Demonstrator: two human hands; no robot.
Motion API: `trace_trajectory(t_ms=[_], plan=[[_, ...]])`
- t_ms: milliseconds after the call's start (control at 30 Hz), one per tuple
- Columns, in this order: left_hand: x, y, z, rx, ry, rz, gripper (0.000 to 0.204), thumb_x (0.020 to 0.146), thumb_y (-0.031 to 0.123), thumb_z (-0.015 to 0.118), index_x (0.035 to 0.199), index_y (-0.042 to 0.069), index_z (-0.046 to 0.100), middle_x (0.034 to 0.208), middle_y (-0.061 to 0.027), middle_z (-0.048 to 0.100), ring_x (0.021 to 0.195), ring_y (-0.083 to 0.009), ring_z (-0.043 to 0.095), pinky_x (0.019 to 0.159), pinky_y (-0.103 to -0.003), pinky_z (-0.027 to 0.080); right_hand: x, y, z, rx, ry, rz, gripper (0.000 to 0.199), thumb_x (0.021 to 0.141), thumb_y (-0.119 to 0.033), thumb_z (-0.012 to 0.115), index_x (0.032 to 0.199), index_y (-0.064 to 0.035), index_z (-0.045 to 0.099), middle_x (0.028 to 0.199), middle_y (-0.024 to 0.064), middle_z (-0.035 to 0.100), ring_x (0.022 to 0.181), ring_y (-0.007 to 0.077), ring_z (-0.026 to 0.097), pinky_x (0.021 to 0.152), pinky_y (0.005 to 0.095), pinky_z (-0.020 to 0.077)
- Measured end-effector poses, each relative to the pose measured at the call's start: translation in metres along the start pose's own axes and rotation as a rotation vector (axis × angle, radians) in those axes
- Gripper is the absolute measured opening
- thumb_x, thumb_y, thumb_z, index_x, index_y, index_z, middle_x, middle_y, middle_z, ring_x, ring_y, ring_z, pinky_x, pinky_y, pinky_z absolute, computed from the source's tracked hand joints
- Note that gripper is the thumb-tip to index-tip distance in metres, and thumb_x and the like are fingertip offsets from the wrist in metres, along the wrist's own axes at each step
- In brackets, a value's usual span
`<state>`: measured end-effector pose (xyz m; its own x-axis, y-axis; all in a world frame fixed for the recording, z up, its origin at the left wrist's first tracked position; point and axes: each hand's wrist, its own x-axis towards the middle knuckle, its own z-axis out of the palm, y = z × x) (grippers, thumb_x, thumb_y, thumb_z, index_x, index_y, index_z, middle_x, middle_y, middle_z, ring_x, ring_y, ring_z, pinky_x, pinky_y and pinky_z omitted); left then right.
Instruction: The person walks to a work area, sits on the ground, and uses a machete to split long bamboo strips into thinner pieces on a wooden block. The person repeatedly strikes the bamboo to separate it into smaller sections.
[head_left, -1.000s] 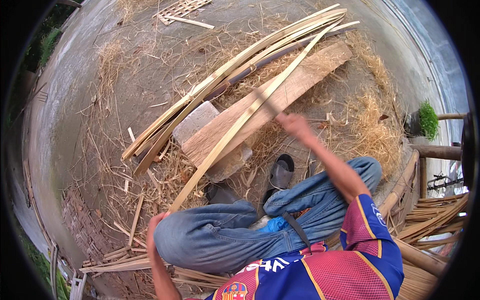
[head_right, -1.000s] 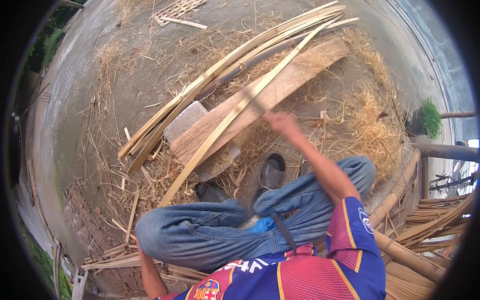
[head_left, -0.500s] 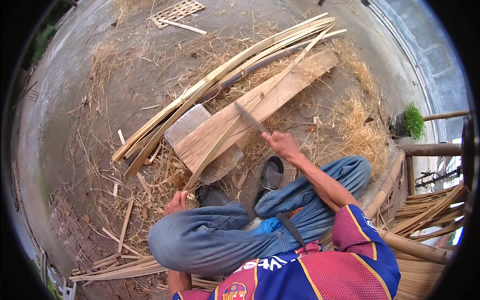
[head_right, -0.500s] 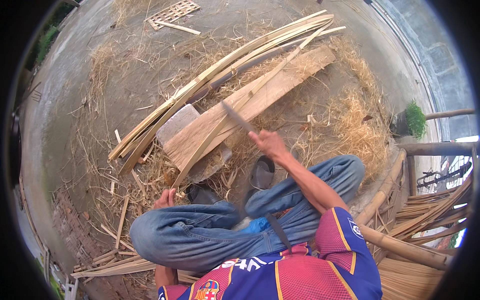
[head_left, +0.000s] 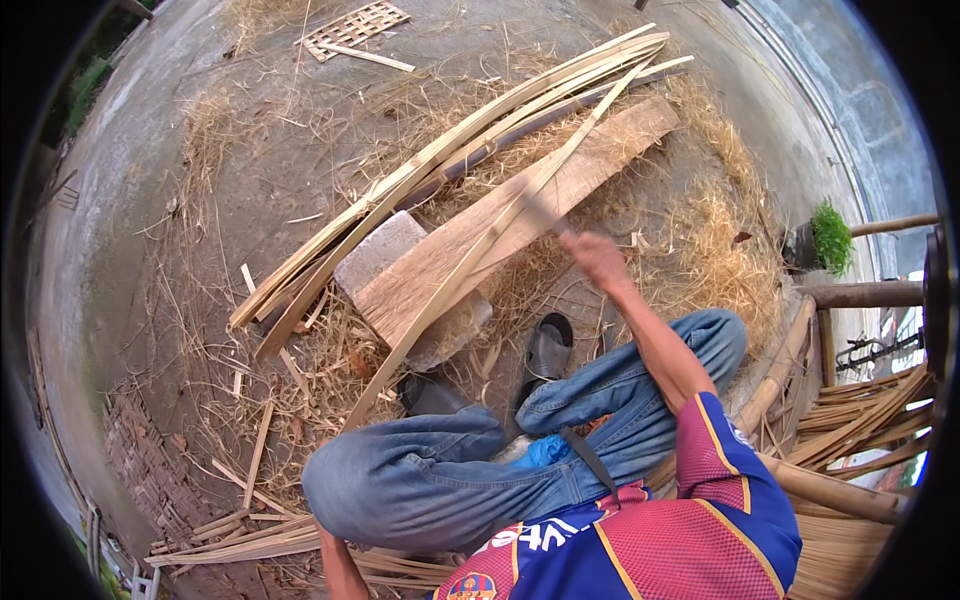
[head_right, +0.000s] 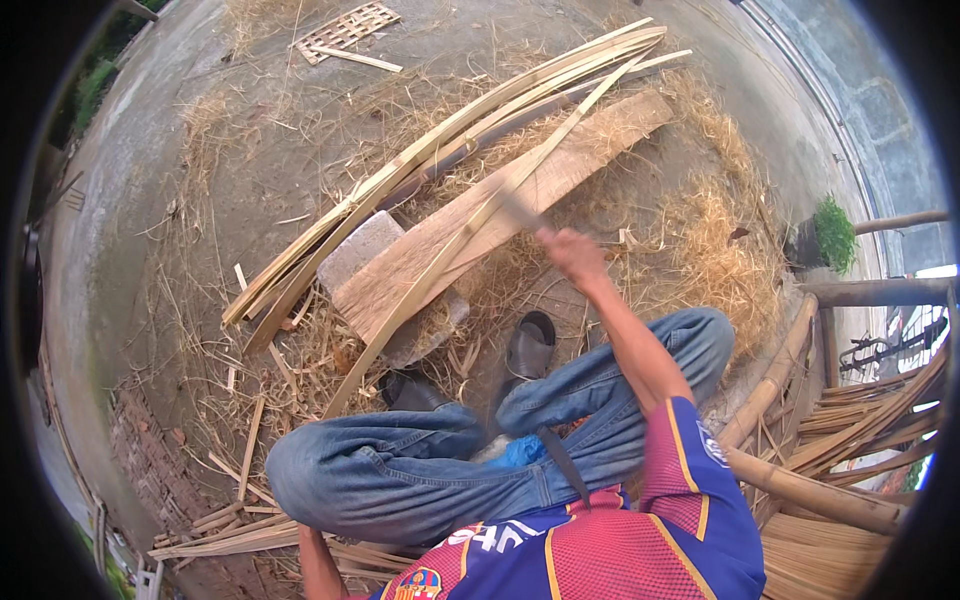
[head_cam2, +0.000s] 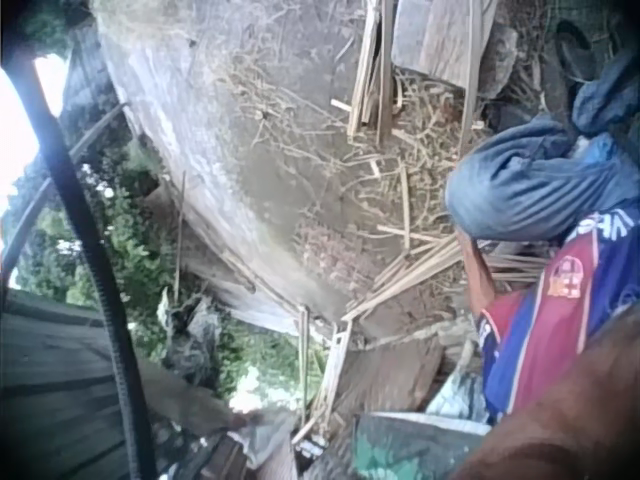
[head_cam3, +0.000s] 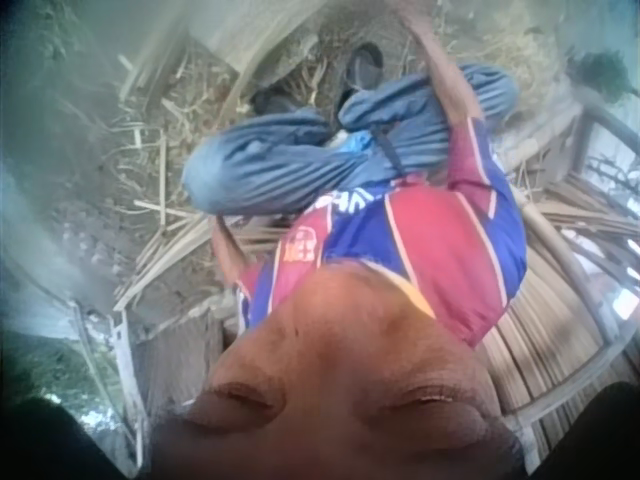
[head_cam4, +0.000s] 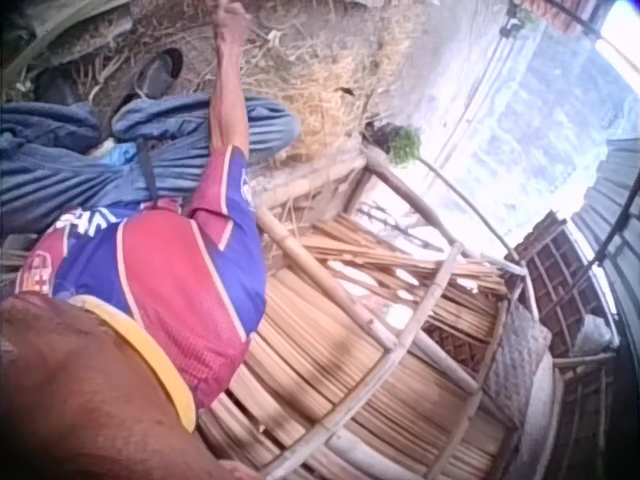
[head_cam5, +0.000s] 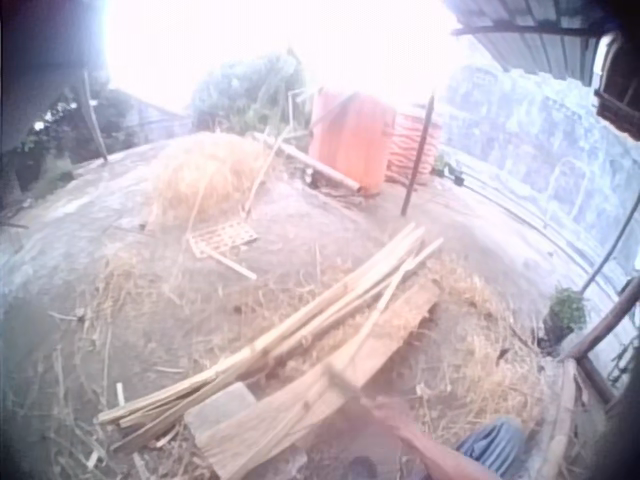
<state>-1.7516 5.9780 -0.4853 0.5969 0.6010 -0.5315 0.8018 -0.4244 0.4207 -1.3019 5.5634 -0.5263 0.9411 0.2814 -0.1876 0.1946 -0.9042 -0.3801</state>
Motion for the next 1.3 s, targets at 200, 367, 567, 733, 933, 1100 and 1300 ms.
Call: trace_trajectory(t_ms=[200,367,567,733,933,1100,1300], plan=[[-0.015,-0.057,-0.022,-0.201,-0.013,0.036,0.03,0.093,0.028,0.058,0.102,0.0,0.065,0.076,-0.0118,0.067,0.074,-0.0252,0.061,0.073,-0.039,0.048,-0.031,-0.053,0.0,-0.02,-0.355,-0.144,0.072,0.097,-0.07,0.038,0.073,-0.0055,0.058,0.059,0.0115,0.059,0.066,0.0258,0.065,0.062,0.0439,0.0518],[0.008,-0.06,-0.058,-0.306,-0.103,0.254,0.032,0.09,0.024,0.059,0.105,-0.004,0.066,0.078,-0.0102,0.067,0.074,-0.0202,0.061,0.074,-0.037,0.049,-0.013,0.002,0.008,0.108,0.005,0.052,0.072,0.094,-0.072,0.046,0.069,-0.0044,0.055,0.061,0.0146,0.059,0.056,0.0271,0.059,0.056,0.0439,0.0469],[0.007,-0.081,-0.072,-0.492,-0.265,0.152,0.024,0.085,0.014,0.064,0.098,-0.006,0.068,0.084,-0.0044,0.07,0.079,-0.0127,0.058,0.074,-0.033,0.049,-0.027,-0.017,-0.002,-0.031,-0.209,-0.368,0.072,0.099,-0.063,0.045,0.062,-0.0022,0.056,0.058,0.0194,0.057,0.057,0.0289,0.059,0.056,0.0459,0.0476],[0.002,-0.017,-0.101,-0.593,-0.39,-0.003,0.021,0.086,0.004,0.067,0.105,-0.002,0.072,0.093,-0.0018,0.073,0.085,-0.0112,0.062,0.076,-0.03,0.051,0.03,0.041,-0.007,0.051,0.089,0.172,0.066,0.098,-0.061,0.048,0.073,-0.0014,0.059,0.06,0.0192,0.06,0.059,0.0355,0.06,0.064,0.0462,0.0508],[-0.002,0.01,-0.117,-0.486,-0.479,-0.098,0.02,0.087,0.003,0.069,0.106,-0.001,0.073,0.095,0.0009,0.073,0.084,-0.0093,0.062,0.074,-0.028,0.051,0.033,0.033,-0.021,0.018,-0.005,0.025,0.069,0.098,-0.062,0.045,0.069,-0.0008,0.059,0.065,0.0212,0.064,0.068,0.037,0.067,0.066,0.0485,0.0527],[0.029,-0.052,-0.092,-0.399,-0.59,-0.074,0.016,0.086,0.002,0.068,0.101,0.0,0.074,0.091,0.0036,0.071,0.08,-0.0076,0.059,0.07,-0.027,0.05,0.047,0.013,-0.025,-0.034,-0.237,-0.055,0.071,0.098,-0.067,0.04,0.077,-0.0022,0.062,0.067,0.0199,0.065,0.069,0.0365,0.068,0.068,0.0487,0.0538],[0.024,-0.058,-0.099,-0.431,-0.574,-0.116,0.012,0.087,0.006,0.067,0.096,0.0,0.073,0.085,0.0028,0.069,0.074,-0.0078,0.057,0.065,-0.029,0.047,0.093,0.06,-0.039,0.06,-0.093,0.246,0.072,0.099,-0.069,0.035,0.073,-0.0077,0.063,0.063,0.0106,0.059,0.064,0.025,0.064,0.066,0.0495,0.0531]])
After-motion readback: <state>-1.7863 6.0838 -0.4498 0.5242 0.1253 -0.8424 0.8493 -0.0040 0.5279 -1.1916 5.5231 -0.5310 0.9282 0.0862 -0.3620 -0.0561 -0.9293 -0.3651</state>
